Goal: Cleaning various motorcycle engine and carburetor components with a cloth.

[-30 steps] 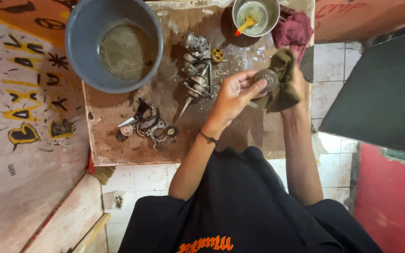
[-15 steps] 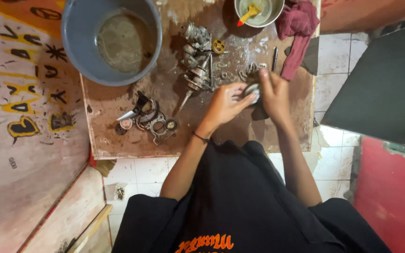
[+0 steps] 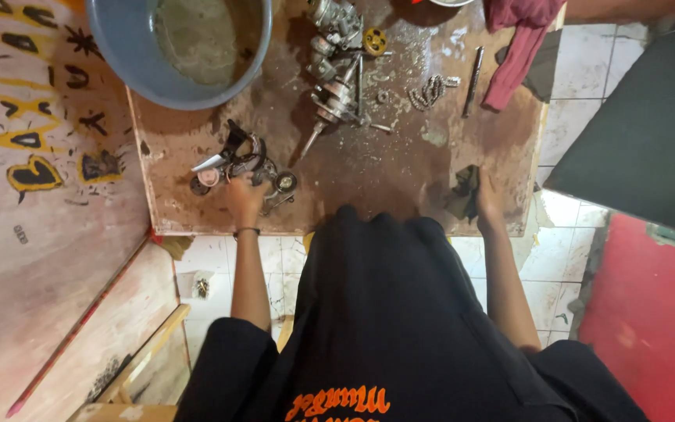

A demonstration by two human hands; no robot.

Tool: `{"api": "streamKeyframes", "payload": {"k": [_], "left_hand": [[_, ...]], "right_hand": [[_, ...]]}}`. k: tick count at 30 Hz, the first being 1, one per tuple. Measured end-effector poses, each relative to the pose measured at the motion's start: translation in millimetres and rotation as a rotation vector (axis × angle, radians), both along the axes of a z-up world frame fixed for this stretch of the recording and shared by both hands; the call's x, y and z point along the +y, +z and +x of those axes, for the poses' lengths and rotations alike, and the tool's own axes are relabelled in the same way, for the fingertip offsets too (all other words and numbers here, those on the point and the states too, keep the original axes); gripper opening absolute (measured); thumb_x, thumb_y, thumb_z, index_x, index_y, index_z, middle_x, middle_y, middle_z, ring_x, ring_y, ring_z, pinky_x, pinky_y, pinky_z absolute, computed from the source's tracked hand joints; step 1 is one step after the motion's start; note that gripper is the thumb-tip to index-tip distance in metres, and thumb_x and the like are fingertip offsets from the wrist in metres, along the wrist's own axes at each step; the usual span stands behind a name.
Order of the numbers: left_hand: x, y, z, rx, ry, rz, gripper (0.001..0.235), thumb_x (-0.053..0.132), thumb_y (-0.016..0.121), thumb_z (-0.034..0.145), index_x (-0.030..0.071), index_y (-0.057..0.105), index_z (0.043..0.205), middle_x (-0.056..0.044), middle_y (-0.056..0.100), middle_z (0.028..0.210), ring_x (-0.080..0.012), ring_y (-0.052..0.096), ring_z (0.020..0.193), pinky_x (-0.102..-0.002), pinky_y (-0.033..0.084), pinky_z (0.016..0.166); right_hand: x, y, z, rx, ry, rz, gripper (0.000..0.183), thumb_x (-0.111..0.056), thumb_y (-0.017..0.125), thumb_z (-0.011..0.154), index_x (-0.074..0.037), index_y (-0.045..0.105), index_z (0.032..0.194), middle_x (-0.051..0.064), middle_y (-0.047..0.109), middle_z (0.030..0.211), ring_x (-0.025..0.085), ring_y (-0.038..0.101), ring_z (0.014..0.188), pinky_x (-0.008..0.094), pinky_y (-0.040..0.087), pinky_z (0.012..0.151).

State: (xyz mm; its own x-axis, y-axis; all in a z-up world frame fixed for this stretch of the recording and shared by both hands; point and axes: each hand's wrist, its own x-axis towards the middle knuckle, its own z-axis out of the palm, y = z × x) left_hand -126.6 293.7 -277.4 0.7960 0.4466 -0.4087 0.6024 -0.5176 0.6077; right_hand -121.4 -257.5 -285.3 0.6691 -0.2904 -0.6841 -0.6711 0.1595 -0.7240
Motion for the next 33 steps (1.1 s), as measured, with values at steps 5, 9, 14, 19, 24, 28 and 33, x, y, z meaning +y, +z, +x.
{"api": "streamKeyframes", "payload": {"k": [5, 9, 14, 19, 24, 28, 33], "left_hand": [[15, -19, -1, -0.054, -0.266, 0.171, 0.035, 0.024, 0.089, 0.067, 0.008, 0.079, 0.096, -0.014, 0.077, 0.090, -0.0271, 0.073, 0.082, -0.039, 0.057, 0.072], [1, -3, 13, 0.047, -0.318, 0.349, 0.031, 0.023, 0.089, 0.066, 0.014, 0.080, 0.094, -0.014, 0.076, 0.096, -0.0334, 0.070, 0.093, -0.046, 0.056, 0.078], [-10, 17, 16, -0.084, -0.271, 0.447, 0.025, 0.018, 0.086, 0.074, 0.013, 0.079, 0.098, -0.013, 0.075, 0.099, -0.0356, 0.066, 0.103, -0.046, 0.054, 0.085], [-34, 34, 22, -0.304, -0.259, 0.494, 0.023, 0.010, 0.080, 0.080, 0.007, 0.075, 0.102, -0.012, 0.075, 0.103, -0.0355, 0.065, 0.105, -0.045, 0.052, 0.093], [-106, 49, 66, -0.521, -0.323, 0.258, 0.018, 0.009, 0.070, 0.095, 0.010, 0.074, 0.113, -0.005, 0.076, 0.105, -0.0228, 0.066, 0.102, -0.041, 0.053, 0.095], [-188, 22, 118, -0.633, -0.580, 0.198, 0.016, 0.013, 0.069, 0.097, 0.009, 0.073, 0.112, -0.008, 0.074, 0.112, -0.0233, 0.066, 0.108, -0.038, 0.053, 0.095], [-250, -50, 178, -0.516, -0.847, 0.236, 0.044, 0.008, 0.067, 0.088, 0.001, 0.066, 0.131, -0.014, 0.065, 0.132, -0.0304, 0.060, 0.123, -0.041, 0.053, 0.107]], "right_hand": [[3, -17, -22, 0.007, 0.080, -0.129, 0.056, -0.050, 0.054, 0.106, -0.001, 0.065, 0.131, 0.009, 0.070, 0.117, 0.017, 0.065, 0.101, 0.031, 0.052, 0.085], [10, -22, -32, 0.030, 0.116, -0.112, 0.056, -0.049, 0.056, 0.103, 0.001, 0.068, 0.124, 0.010, 0.073, 0.108, 0.016, 0.068, 0.093, 0.030, 0.055, 0.078], [16, -9, -30, 0.076, 0.140, -0.102, 0.054, -0.049, 0.057, 0.104, 0.002, 0.071, 0.118, 0.009, 0.072, 0.098, 0.015, 0.066, 0.082, 0.030, 0.052, 0.068], [12, -15, -27, 0.130, 0.185, -0.172, 0.052, -0.049, 0.054, 0.105, -0.002, 0.072, 0.117, 0.007, 0.068, 0.091, 0.015, 0.060, 0.075, 0.032, 0.046, 0.062], [3, -49, -33, -0.063, 0.143, -0.102, 0.060, -0.055, 0.048, 0.109, -0.001, 0.070, 0.120, 0.006, 0.070, 0.104, 0.012, 0.063, 0.092, 0.028, 0.051, 0.079], [15, -25, -27, 0.105, 0.065, -0.101, 0.067, -0.059, 0.041, 0.108, 0.001, 0.070, 0.117, 0.011, 0.068, 0.099, 0.019, 0.062, 0.084, 0.034, 0.051, 0.073], [16, -19, -34, 0.053, 0.095, 0.065, 0.069, -0.061, 0.039, 0.105, -0.002, 0.068, 0.124, 0.008, 0.070, 0.113, 0.018, 0.065, 0.100, 0.031, 0.052, 0.087]]}}
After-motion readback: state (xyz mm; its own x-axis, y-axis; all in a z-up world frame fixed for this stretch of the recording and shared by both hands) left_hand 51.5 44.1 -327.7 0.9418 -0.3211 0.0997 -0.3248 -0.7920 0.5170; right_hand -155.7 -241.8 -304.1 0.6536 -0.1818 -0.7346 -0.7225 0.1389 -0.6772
